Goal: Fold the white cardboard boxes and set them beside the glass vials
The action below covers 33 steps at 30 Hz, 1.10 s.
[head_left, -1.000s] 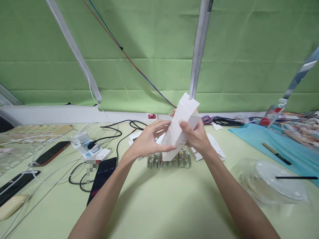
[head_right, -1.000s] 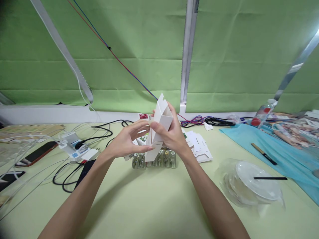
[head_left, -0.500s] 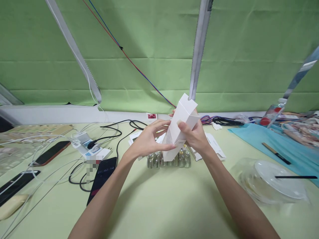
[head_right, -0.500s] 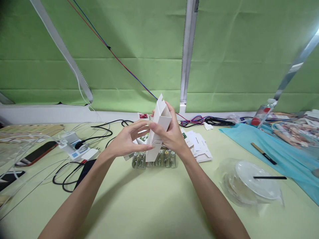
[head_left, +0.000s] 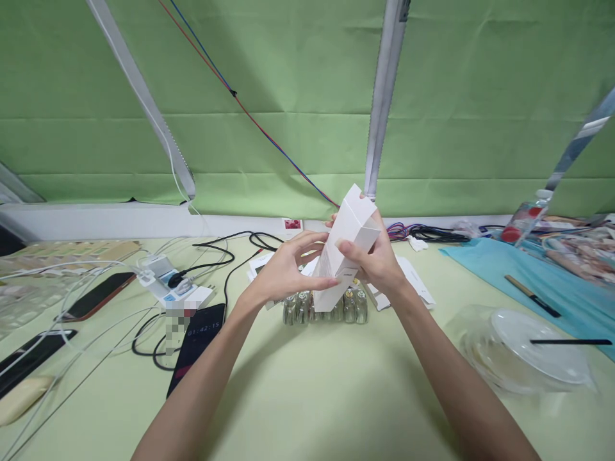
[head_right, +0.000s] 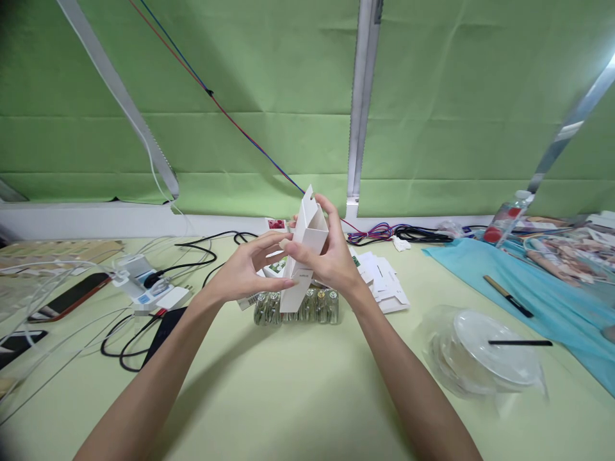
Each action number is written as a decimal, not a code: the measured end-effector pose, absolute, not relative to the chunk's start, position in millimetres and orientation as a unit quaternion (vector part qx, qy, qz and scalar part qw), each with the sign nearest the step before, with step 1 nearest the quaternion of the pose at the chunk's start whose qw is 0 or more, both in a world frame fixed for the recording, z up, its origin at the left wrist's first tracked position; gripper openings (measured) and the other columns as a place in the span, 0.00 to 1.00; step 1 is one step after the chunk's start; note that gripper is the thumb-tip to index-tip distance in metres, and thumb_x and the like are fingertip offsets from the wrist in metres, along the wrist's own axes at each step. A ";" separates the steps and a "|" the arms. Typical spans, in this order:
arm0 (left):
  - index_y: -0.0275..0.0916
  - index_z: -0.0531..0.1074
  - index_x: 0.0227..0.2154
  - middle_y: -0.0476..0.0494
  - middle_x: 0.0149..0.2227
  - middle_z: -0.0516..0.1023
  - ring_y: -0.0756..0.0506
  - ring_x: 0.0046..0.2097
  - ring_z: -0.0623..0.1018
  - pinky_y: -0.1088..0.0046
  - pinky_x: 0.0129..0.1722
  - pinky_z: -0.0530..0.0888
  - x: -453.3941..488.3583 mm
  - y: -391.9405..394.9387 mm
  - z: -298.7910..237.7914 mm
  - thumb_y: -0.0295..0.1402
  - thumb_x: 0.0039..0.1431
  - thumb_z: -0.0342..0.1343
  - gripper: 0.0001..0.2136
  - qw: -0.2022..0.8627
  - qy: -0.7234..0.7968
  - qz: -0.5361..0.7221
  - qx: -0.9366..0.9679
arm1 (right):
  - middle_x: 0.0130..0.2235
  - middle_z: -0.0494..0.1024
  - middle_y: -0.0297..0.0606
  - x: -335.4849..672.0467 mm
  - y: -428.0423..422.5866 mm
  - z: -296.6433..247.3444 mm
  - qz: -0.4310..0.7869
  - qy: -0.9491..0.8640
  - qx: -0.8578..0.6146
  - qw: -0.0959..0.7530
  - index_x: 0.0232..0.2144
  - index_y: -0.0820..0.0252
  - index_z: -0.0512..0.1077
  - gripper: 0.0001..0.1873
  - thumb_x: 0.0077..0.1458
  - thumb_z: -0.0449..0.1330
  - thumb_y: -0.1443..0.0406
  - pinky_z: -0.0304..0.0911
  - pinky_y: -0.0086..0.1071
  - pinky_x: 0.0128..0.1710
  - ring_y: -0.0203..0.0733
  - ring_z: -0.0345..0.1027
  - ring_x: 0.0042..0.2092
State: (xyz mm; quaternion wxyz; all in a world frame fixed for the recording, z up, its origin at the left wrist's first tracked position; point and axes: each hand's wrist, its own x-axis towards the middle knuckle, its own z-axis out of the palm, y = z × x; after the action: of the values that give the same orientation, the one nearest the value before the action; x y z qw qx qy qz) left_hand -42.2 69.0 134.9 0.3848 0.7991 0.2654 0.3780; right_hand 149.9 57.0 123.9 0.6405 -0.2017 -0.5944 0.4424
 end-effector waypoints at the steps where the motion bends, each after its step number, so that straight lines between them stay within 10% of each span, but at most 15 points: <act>1: 0.46 0.72 0.57 0.41 0.62 0.70 0.38 0.63 0.72 0.51 0.67 0.68 -42.4 69.1 134.8 0.35 0.49 0.72 0.30 0.383 0.264 0.380 0.800 | 0.53 0.76 0.40 150.1 56.9 124.4 0.441 -0.597 -0.205 0.638 0.63 0.41 0.56 0.48 0.45 0.74 0.50 0.73 0.49 0.53 0.50 0.74 0.54; 33: 0.46 0.65 0.58 0.38 0.63 0.69 0.36 0.58 0.77 0.50 0.59 0.73 -40.9 65.7 136.2 0.36 0.47 0.72 0.35 0.363 0.291 0.364 0.807 | 0.54 0.73 0.41 149.6 56.6 124.9 0.434 -0.629 -0.218 0.607 0.56 0.45 0.53 0.45 0.44 0.74 0.50 0.73 0.47 0.51 0.50 0.73 0.53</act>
State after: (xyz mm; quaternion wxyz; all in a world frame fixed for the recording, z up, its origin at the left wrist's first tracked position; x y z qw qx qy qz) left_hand -40.9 65.7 136.2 0.3628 0.8067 0.2913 0.3645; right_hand 149.6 56.6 124.9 0.6070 -0.2183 -0.6291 0.4338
